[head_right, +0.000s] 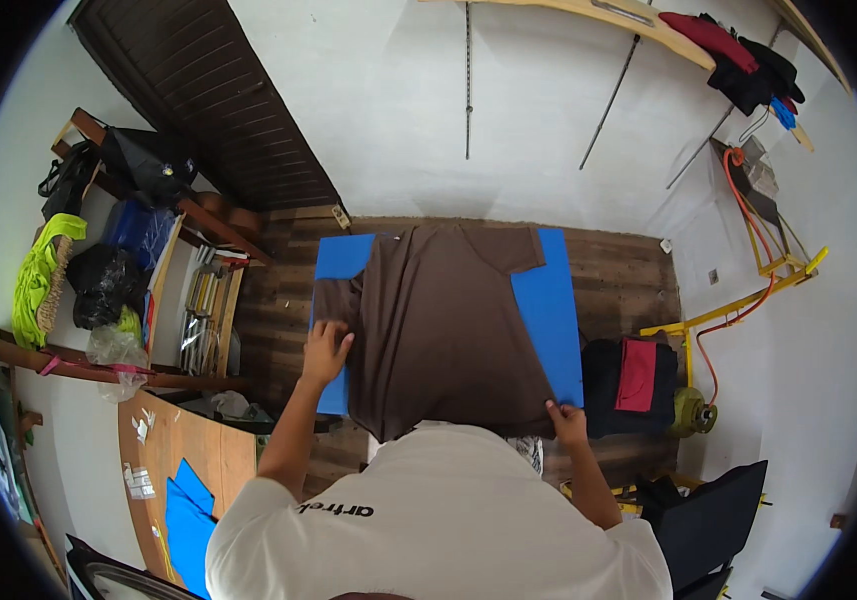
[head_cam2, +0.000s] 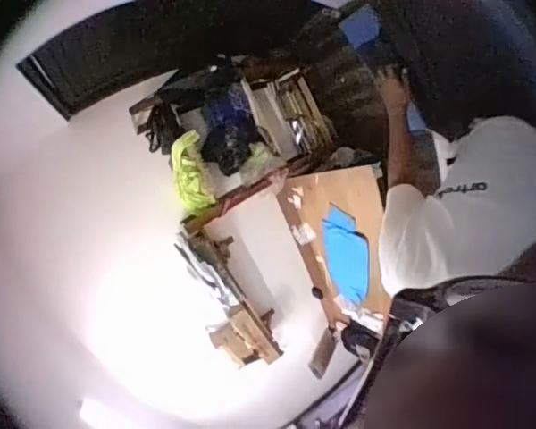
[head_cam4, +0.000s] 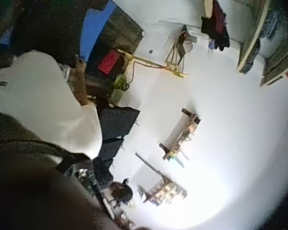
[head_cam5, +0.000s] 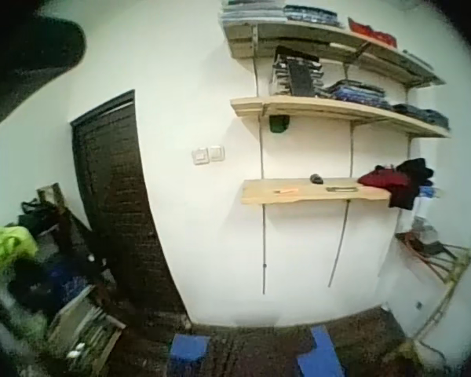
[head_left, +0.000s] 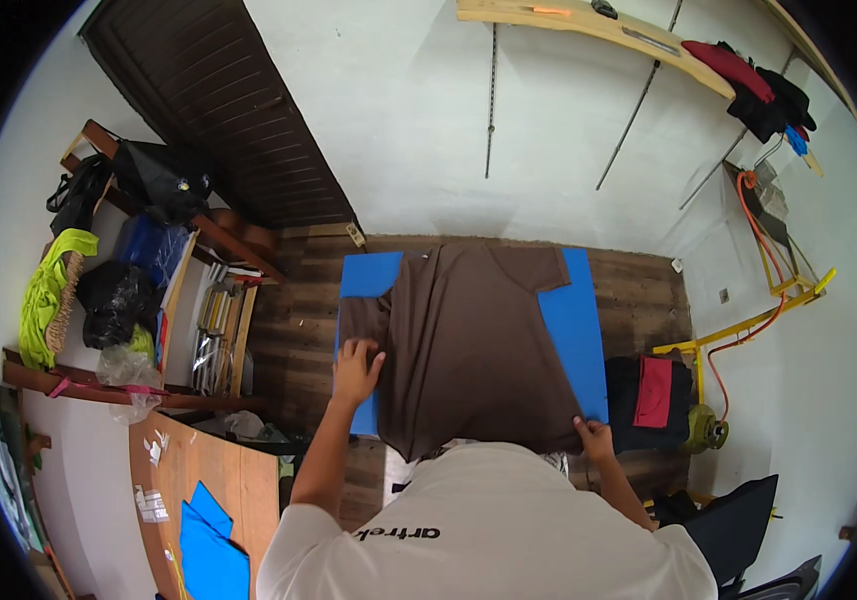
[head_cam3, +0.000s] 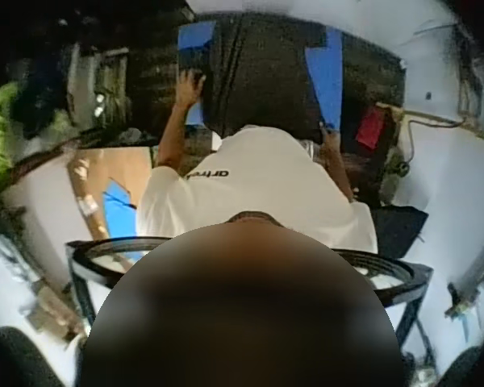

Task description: Inspecting a piece of brown fabric for quality and removing loose threads on a workspace table.

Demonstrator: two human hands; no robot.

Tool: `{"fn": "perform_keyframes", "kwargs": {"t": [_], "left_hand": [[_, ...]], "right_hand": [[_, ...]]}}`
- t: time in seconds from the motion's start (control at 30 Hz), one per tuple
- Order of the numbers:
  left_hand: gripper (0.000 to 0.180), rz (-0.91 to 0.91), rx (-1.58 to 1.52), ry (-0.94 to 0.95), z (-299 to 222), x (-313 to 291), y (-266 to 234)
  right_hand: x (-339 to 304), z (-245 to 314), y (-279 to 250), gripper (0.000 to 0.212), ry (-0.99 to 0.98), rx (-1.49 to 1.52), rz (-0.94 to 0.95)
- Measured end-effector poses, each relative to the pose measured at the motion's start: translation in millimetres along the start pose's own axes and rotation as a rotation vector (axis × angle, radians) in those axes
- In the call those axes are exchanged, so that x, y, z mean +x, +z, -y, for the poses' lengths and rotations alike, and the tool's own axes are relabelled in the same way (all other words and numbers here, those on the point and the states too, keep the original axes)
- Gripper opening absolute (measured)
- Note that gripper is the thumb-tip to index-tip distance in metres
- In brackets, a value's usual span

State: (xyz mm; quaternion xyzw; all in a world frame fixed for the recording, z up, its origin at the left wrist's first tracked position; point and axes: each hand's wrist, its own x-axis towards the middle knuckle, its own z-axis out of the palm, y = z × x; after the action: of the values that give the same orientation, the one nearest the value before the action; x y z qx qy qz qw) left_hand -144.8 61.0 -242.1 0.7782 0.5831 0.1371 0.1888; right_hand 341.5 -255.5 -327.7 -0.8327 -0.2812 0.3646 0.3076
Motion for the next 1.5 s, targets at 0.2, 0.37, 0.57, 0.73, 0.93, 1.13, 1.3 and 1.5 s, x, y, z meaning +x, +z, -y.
{"fn": "perform_keyframes", "kwargs": {"t": [0.2,0.37,0.57,0.73,0.93,1.13,1.3,1.5], "left_hand": [[0.072,0.035,0.160,-0.044,61.4,-13.4,42.8],[0.036,-0.135,0.091,-0.338,86.0,-78.7,41.1],[0.017,-0.277,0.024,-0.335,108.5,-130.1,13.4],[0.020,-0.208,0.147,-0.399,138.8,-207.1,-5.3],[0.067,0.431,0.004,-0.604,139.3,-282.1,-41.9],[0.043,0.306,0.372,-0.650,56.1,-117.3,-20.8],[0.021,-0.024,-0.324,0.298,-46.8,31.4,24.5],[0.037,0.346,0.105,0.334,-49.9,100.6,57.0]], "right_hand": [[34.6,-30.4,5.5,0.062,0.117,0.073,-0.113],[36.1,-29.6,8.7,0.075,0.079,-0.018,-0.218],[45.4,-1.4,-12.0,0.071,0.107,-0.219,-0.014],[59.0,76.1,-46.4,0.061,-0.192,-0.617,0.319],[44.6,153.0,-13.3,0.053,-0.442,-0.449,0.228],[36.8,176.6,11.0,0.041,-0.508,-0.288,0.029],[46.3,174.6,16.6,0.041,-0.510,-0.349,-0.018],[60.6,154.2,-6.8,0.048,-0.561,-0.438,0.139]]}}
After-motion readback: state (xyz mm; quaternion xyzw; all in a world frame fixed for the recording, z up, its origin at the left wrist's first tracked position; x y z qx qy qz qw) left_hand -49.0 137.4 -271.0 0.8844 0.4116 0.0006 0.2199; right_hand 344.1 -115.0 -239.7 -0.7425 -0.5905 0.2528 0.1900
